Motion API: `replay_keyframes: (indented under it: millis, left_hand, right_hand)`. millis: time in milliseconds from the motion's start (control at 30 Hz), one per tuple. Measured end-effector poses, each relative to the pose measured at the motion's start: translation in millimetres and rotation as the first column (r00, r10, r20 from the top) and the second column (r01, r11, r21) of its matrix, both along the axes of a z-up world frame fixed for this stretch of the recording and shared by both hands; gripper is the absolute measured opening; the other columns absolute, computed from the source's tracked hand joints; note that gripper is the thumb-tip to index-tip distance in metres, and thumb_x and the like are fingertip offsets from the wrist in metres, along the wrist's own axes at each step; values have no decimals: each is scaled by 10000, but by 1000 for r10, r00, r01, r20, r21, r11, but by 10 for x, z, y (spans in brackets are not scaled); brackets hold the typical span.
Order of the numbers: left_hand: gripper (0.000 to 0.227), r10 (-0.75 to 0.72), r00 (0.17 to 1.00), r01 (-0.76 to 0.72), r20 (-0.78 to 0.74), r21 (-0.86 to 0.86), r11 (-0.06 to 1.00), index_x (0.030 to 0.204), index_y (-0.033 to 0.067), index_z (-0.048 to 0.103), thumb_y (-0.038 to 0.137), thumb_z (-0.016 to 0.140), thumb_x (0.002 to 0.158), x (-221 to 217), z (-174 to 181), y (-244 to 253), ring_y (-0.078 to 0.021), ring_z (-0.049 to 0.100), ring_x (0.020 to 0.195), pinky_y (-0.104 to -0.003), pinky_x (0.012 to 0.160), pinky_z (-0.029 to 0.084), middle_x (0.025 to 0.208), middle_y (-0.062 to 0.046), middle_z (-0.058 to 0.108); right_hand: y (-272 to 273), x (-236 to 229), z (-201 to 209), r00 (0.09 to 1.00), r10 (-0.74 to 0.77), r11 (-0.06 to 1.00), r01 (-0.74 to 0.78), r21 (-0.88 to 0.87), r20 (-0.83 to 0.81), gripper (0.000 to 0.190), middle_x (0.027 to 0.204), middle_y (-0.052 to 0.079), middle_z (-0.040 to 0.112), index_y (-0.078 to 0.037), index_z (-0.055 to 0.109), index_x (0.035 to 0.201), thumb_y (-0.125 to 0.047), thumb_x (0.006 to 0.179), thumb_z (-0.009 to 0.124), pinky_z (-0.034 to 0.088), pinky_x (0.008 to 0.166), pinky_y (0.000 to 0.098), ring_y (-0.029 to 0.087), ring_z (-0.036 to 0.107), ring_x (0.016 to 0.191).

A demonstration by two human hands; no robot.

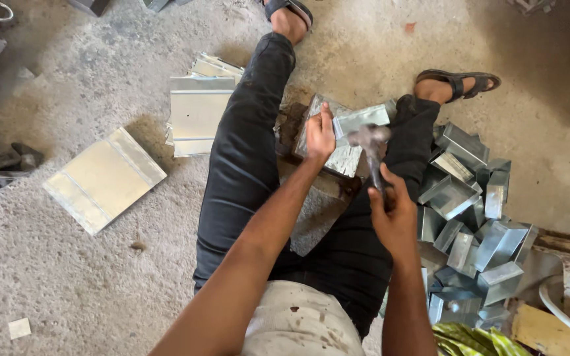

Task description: The person sits on the floor and uses a hammer to strike a small metal piece placed on a stone between their legs. They repeatedly pick up metal pieces, position them on the stone, and hammer them to shape or flatten the edges.

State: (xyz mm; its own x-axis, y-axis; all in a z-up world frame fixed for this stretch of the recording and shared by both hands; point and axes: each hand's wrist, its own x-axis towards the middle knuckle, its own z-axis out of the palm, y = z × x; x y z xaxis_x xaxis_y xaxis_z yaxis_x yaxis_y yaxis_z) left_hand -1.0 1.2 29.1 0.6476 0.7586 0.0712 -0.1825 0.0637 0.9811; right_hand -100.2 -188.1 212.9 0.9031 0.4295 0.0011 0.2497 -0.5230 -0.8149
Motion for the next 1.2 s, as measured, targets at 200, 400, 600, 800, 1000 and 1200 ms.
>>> replay_keyframes:
  millis: [200, 400, 600, 800, 1000, 1200]
  left_hand:
    - [358, 253, 963, -37, -95, 881, 472, 728, 96, 652, 260, 578, 1037, -202, 423, 55, -301, 619, 687, -458, 680, 415, 693, -76, 645]
    - [83, 185, 885, 277, -427, 803, 528, 951, 110, 652, 188, 629, 967, -482, 161, -45, -329, 657, 850, -496, 780, 432, 912, -93, 675]
    - [365, 117, 957, 98, -267, 672, 734, 1272, 10, 546, 49, 654, 925, -600, 252, 480, -455, 596, 1134, -509, 1003, 482, 1190, -248, 607]
    - [612, 215, 884, 89, -416, 600, 795, 1433, 12, 447, 91, 707, 884, -706, 68, 1173, -504, 555, 1206, -520, 1010, 465, 1307, -308, 569]
    - [715, 59, 801, 323, -595, 514, 794, 1523, 43, 378, 132, 693, 887, -724, -44, 1134, -498, 578, 1188, -529, 1009, 458, 1311, -307, 599]
    - [695, 102, 815, 331, -571, 602, 727, 1497, 46, 397, 112, 691, 871, -702, -123, 1138, -479, 604, 1174, -516, 1011, 476, 1276, -298, 632]
  right_hand:
    - [-217, -227, -421, 896, -225, 942, 301, 150, -383, 531, 649, -27, 517, -148, 466, 1497, -198, 998, 642, 328, 389, 228, 50, 448, 470]
    - [-7, -110, -1180, 898, -300, 919, 362, 154, -321, 516, 756, 21, 599, -110, 440, 1478, -176, 1012, 654, 383, 447, 284, 100, 510, 525]
    - [14, -153, -1614, 969, -238, 971, 237, -12, -65, 532, 745, 116, 646, -93, 455, 1482, -105, 990, 658, 490, 583, 338, 173, 603, 615]
    - [-23, -152, -1754, 966, -229, 961, 244, 130, -117, 524, 743, 98, 646, -52, 434, 1484, -123, 1007, 638, 462, 560, 317, 139, 554, 609]
    - [21, -77, -1893, 975, -202, 957, 177, 230, 91, 492, 919, 128, 677, -20, 414, 1497, -105, 1064, 630, 511, 681, 303, 137, 624, 789]
    - [-15, -57, -1832, 972, -228, 942, 233, 240, -49, 498, 875, 102, 695, -27, 402, 1481, -121, 1041, 616, 514, 634, 286, 123, 633, 718]
